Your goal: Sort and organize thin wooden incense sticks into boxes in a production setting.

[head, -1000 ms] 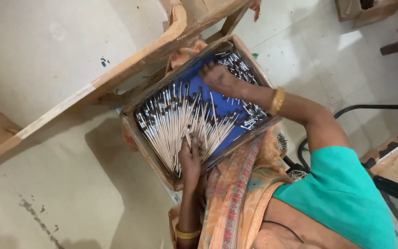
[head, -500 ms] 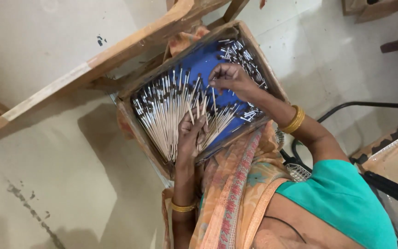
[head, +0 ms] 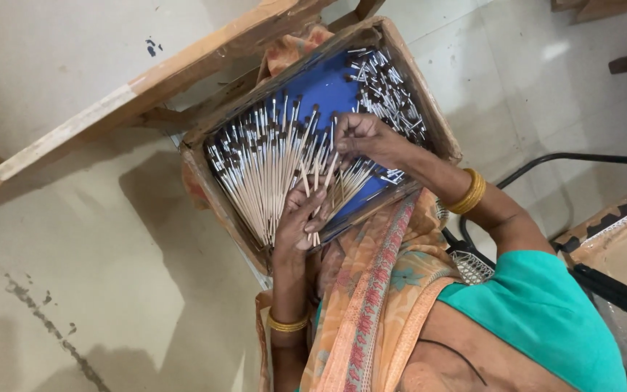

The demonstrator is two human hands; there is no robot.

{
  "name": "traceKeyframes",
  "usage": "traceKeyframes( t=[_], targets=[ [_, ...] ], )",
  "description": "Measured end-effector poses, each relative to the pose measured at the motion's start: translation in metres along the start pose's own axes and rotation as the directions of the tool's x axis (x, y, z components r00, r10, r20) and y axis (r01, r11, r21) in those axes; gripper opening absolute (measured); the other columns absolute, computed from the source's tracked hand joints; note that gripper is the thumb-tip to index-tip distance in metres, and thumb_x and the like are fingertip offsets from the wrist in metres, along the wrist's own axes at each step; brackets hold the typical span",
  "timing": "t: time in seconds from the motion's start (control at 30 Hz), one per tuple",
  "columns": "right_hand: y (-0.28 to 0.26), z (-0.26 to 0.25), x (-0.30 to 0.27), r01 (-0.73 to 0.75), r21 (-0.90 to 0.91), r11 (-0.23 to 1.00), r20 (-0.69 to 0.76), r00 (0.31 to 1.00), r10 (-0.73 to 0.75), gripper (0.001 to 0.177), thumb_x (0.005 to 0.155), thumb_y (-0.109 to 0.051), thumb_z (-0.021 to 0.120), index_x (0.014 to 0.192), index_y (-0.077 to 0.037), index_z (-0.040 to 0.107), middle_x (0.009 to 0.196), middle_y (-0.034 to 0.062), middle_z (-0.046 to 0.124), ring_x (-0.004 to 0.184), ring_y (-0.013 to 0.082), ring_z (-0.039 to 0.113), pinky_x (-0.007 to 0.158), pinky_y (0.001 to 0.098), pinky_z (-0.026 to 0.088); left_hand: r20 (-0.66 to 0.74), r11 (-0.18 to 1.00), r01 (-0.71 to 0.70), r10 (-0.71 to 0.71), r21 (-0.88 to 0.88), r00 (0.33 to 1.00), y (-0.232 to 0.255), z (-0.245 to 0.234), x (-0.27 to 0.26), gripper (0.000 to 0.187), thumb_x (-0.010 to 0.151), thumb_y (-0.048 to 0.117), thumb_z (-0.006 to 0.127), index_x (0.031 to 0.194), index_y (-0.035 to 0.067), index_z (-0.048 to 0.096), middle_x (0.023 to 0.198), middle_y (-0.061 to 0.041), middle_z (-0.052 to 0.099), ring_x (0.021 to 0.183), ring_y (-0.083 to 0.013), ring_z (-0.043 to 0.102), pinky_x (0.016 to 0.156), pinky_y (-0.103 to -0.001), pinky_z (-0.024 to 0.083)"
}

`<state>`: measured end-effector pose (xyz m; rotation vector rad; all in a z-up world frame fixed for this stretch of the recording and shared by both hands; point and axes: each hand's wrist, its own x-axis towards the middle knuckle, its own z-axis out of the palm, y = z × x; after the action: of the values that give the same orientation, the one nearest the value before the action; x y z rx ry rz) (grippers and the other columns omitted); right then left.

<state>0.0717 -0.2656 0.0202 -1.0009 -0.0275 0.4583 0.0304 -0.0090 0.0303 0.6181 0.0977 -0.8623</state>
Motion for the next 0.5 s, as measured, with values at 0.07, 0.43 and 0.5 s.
traceKeyframes(
  t=[0.07, 0.43, 0.5],
  targets=[
    [0.012, -0.005, -0.005, 0.008, -0.169, 0.986, 0.0, 1.0, -0.008, 0.006, 0.105, -0.008, 0.066, 0.103, -0.003, 0.064, 0.091, 0.011, 0.07, 0.08, 0.0155, 0.072, 0.071, 0.0293, 0.066, -0.088, 0.985, -0.017, 0.032, 0.169, 0.996, -0.005, 0.003, -0.003, 0.021, 0.107, 0.01, 0.064, 0.124, -0.002, 0.064, 0.07, -0.005, 0.063, 0.044, -0.0042, 0.041, 0.035, -0.019, 0.029],
    [-0.023, -0.009, -0.006, 0.11, -0.993, -0.043, 0.115, 0.983, -0.147, 0.027, 0.086, -0.013, 0.063, 0.111, -0.004, 0.066, 0.097, 0.0118, 0.073, 0.086, 0.0235, 0.072, 0.067, 0.0329, 0.062, -0.157, 0.118, 0.115, 0.467, 0.986, 0.87, -0.033, -0.021, -0.032, 0.024, 0.106, 0.015, 0.053, 0.123, 0.005, 0.068, 0.091, -0.008, 0.072, 0.068, -0.0153, 0.062, 0.06, -0.03, 0.051],
    [-0.029, -0.015, 0.003, 0.189, -0.874, -0.447, 0.292, 0.941, -0.172, 0.036, 0.077, -0.01, 0.066, 0.112, -0.003, 0.066, 0.096, 0.0119, 0.071, 0.087, 0.0254, 0.069, 0.065, 0.0337, 0.06, -0.151, 0.181, 0.061, 0.541, 0.982, 0.828, -0.031, -0.028, -0.035, 0.026, 0.106, 0.015, 0.053, 0.125, 0.003, 0.067, 0.09, -0.01, 0.072, 0.072, -0.0155, 0.063, 0.063, -0.029, 0.051]
  ],
)
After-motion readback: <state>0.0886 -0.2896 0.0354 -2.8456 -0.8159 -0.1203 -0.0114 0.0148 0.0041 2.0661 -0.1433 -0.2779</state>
